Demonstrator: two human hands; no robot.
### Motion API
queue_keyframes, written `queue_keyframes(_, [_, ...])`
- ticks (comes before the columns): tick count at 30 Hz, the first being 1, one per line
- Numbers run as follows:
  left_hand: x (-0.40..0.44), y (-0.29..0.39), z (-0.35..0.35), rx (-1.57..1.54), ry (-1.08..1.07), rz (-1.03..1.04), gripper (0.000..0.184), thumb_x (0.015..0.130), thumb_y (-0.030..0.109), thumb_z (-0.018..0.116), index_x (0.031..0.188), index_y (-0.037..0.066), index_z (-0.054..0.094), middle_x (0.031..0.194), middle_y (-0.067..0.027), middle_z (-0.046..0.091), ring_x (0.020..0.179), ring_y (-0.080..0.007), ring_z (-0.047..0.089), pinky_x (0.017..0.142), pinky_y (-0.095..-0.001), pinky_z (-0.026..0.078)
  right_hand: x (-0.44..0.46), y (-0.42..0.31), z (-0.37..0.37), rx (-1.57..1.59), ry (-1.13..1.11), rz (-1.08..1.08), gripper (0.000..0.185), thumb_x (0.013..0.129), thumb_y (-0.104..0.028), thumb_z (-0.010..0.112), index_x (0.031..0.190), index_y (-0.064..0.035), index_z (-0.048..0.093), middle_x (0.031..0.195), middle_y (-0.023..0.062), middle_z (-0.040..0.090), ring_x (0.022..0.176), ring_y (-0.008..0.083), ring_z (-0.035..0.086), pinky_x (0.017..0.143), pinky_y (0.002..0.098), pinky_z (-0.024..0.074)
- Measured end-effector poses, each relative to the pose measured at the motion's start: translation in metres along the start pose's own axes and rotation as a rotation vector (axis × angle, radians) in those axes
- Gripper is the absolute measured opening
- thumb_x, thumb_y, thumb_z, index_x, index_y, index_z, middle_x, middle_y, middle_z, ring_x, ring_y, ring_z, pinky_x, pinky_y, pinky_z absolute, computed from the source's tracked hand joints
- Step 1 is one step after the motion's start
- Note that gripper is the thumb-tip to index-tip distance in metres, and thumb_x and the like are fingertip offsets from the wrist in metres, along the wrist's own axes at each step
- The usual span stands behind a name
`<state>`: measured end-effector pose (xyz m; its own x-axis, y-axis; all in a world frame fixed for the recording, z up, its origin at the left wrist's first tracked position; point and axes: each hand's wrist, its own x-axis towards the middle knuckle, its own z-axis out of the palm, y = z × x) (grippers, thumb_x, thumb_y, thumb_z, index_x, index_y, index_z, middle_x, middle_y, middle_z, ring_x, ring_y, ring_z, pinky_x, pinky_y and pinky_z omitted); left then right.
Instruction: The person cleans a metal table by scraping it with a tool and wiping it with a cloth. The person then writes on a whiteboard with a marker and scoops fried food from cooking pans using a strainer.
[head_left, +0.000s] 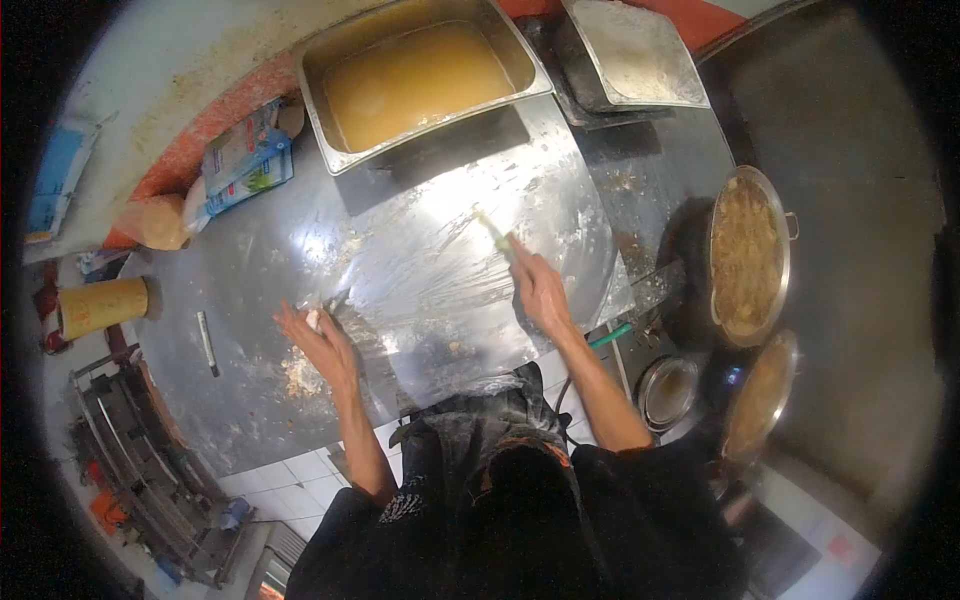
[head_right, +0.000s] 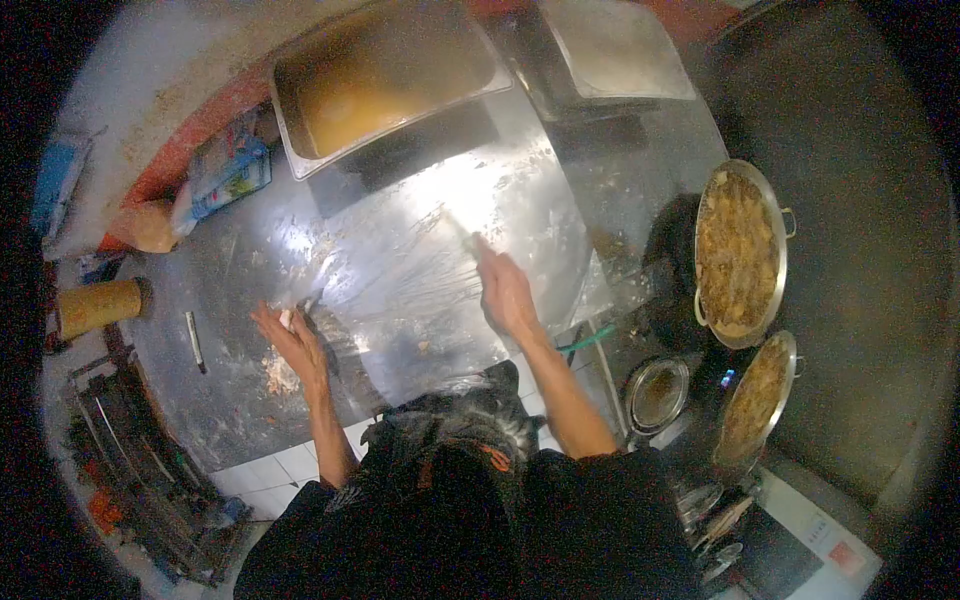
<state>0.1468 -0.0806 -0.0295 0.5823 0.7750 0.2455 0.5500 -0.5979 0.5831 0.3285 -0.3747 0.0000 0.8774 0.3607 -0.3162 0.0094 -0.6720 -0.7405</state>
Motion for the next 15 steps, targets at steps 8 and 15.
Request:
queue_keyframes(8, [-0.002,-0.012,-0.004,-0.025,-0.020,-0.026,0.029,0.102,0.016,0.049,0.123,-0.004,0.049,0.156,-0.0260,0.032,0.150,-0.0477,0.014,0.122,-0.0597,0.011,-0.016,0.006,0.001,0.027,-0.094,-0.063,0.047,0.101,-0.013,0.053,0.148,-0.0134,0.050,0.113,0.0246,0.066,0.102,0.0348,0.064,0.096,0.0405,0.0473])
queue_keyframes(15, [-0.006,-0.022,-0.002,0.009,-0.033,0.028,0.031,0.101,0.016,0.050,0.124,-0.005,0.049,0.156,-0.0265,0.031,0.150,-0.0475,0.014,0.122,-0.0602,0.011,-0.033,0.007,0.016,0.062,-0.020,-0.118,0.047,0.102,-0.014,0.048,0.149,-0.0129,0.048,0.099,0.0268,0.063,0.096,0.0418,0.059,0.091,0.0473,0.0458])
